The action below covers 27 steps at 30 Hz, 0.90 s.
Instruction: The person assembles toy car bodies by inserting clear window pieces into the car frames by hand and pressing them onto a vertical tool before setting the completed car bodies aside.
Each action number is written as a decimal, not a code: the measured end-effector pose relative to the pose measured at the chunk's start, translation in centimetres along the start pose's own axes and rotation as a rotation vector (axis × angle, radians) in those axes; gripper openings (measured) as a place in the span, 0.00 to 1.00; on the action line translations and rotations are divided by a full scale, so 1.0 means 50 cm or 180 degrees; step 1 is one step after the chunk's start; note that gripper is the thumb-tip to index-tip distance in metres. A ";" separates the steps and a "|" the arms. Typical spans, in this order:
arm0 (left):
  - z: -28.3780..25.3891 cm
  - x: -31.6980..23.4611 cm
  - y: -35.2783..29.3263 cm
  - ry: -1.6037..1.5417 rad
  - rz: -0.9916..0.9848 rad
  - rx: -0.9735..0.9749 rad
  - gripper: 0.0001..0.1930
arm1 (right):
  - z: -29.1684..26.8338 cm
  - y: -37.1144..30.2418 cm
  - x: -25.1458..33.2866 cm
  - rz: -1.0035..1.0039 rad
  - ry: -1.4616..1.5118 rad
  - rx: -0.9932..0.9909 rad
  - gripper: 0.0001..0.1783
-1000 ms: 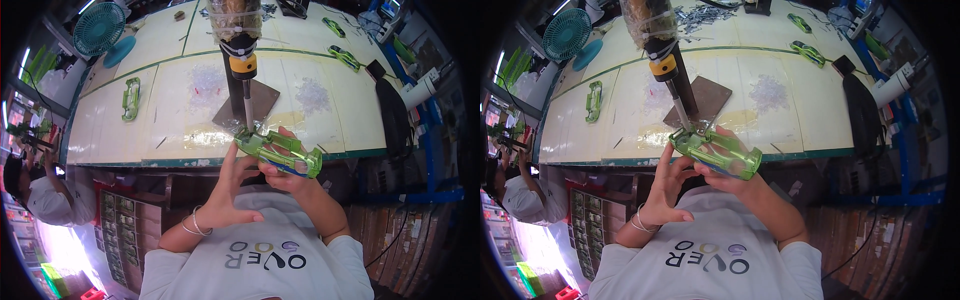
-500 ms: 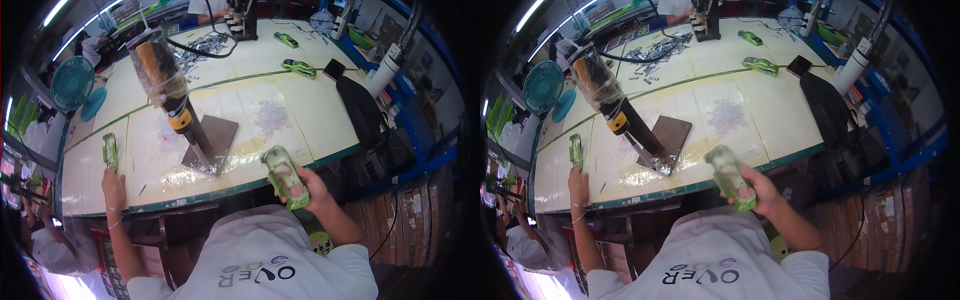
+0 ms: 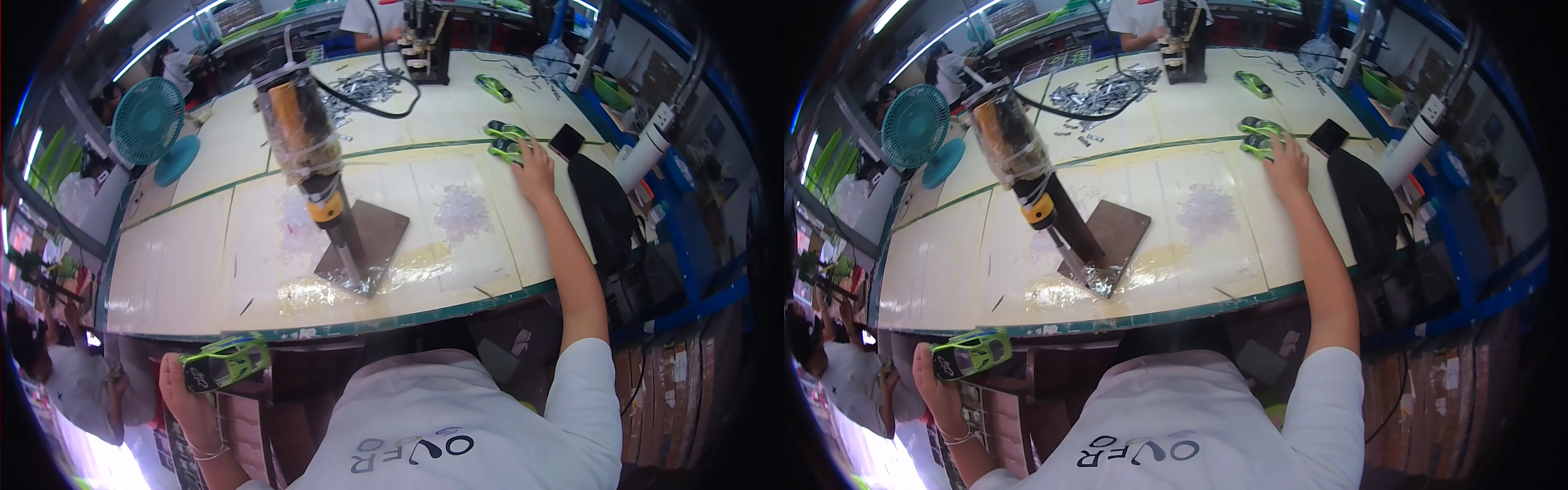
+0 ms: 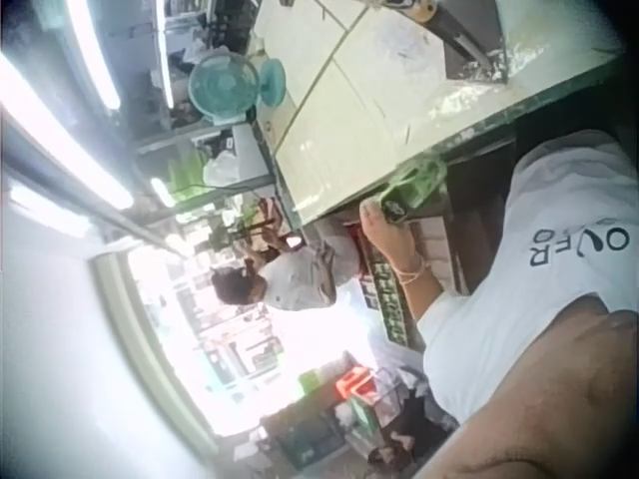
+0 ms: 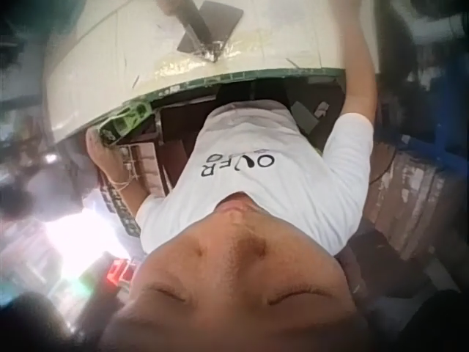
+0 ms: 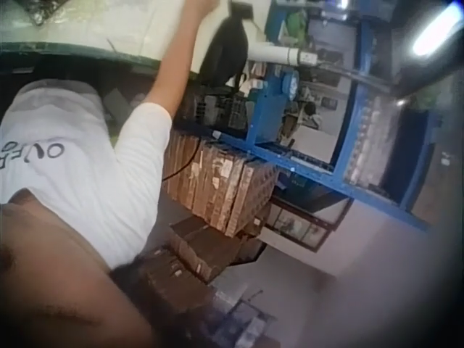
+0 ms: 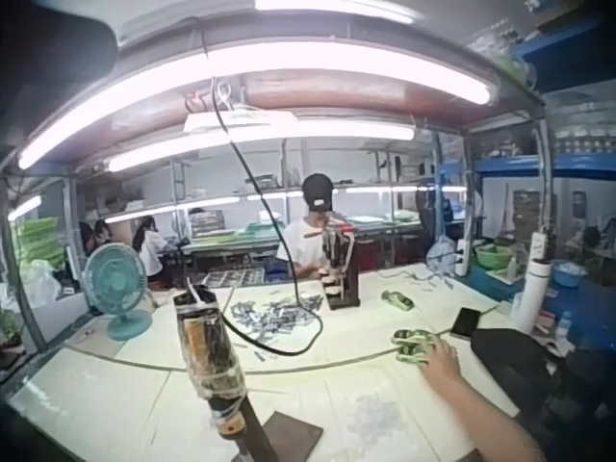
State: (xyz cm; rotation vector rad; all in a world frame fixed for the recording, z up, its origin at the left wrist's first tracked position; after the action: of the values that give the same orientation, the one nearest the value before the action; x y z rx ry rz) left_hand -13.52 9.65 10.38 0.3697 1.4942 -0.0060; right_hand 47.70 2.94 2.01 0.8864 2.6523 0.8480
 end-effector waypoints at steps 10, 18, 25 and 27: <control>0.215 0.065 -0.090 -0.1765 -0.1934 0.1369 0.07 | -0.421 -0.300 0.411 -0.2804 0.3734 0.1452 0.38; 0.206 0.173 0.174 0.2040 0.0436 0.1134 0.08 | -0.357 -0.399 0.422 -0.1015 0.4228 0.2835 0.42; 0.143 0.255 0.285 0.2883 0.0179 0.1206 0.06 | -0.358 -0.429 0.402 -0.0619 0.3936 0.3009 0.41; 0.148 0.244 0.295 0.2997 0.0163 0.1354 0.05 | -0.355 -0.433 0.399 -0.0529 0.4001 0.3022 0.41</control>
State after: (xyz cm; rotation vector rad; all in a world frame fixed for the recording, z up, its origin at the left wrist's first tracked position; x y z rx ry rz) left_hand -1.87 24.48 2.25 0.8260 2.4208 -0.1254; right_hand 14.87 -7.14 3.19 0.1434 4.2784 -0.1025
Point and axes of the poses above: each hand's wrist, its own y-axis towards the middle knuckle, its own z-axis out of the palm, x = y × z, the point moved 1 cm from there along y, towards the middle knuckle, and after that the axes turned 7 degrees about x, right-handed, at the moved point
